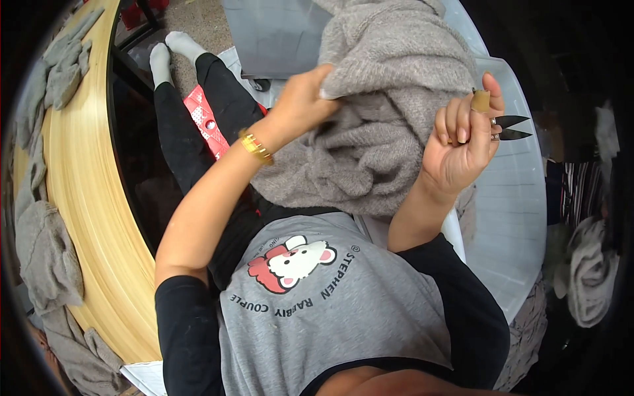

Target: Inspecting a grey sweater and trimming loose threads using snips at a garment factory workbench.

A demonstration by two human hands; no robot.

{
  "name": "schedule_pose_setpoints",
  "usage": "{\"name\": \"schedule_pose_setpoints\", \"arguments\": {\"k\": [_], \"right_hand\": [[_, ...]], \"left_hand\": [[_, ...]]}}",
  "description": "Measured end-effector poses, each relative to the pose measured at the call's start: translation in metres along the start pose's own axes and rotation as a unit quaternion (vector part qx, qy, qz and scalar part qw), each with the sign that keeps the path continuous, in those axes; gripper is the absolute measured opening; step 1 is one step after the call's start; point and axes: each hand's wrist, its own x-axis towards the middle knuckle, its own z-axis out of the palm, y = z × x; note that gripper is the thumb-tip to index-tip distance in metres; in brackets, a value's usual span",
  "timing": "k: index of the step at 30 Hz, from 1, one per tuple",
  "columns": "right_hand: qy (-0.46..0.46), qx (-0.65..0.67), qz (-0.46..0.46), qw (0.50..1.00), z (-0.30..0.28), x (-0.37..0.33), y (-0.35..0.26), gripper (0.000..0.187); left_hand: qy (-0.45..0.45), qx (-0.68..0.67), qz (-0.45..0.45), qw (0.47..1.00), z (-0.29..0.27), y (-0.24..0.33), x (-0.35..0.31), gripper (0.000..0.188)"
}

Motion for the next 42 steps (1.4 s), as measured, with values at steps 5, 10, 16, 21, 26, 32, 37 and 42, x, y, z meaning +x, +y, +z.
{"name": "schedule_pose_setpoints", "arguments": {"k": [5,10,16,21,26,32,37,42], "right_hand": [[0.026,-0.044,-0.012,0.999,0.013,-0.006,-0.004,0.034],[0.003,-0.028,-0.015,0.999,0.022,-0.011,-0.008,0.034],[-0.071,0.042,0.07,0.994,0.049,-0.027,-0.001,0.041],[-0.159,0.134,0.214,0.954,0.082,-0.048,0.026,0.046],[-0.234,0.143,0.282,0.919,0.121,-0.057,0.047,0.041],[-0.292,0.173,0.337,0.878,0.166,-0.07,0.103,0.024],[-0.328,0.217,0.372,0.841,0.194,-0.04,0.133,0.025],[-0.334,0.243,0.396,0.82,0.23,-0.054,0.162,0.025]], "left_hand": [[0.053,-0.01,0.009,0.999,-0.087,0.06,-0.055,0.027],[0.098,0.142,0.067,0.983,-0.144,0.112,-0.119,0.025],[0.245,0.17,-0.034,0.954,-0.201,0.118,-0.205,0.025],[0.323,0.125,-0.091,0.934,-0.232,0.097,-0.275,0.018],[0.377,0.167,-0.129,0.902,-0.248,0.066,-0.335,0.015],[0.444,0.122,-0.162,0.873,-0.27,0.044,-0.39,0.006],[0.49,0.184,-0.178,0.833,-0.223,0.095,-0.375,0.016],[0.555,0.191,-0.22,0.779,-0.201,0.098,-0.392,0.014]]}}
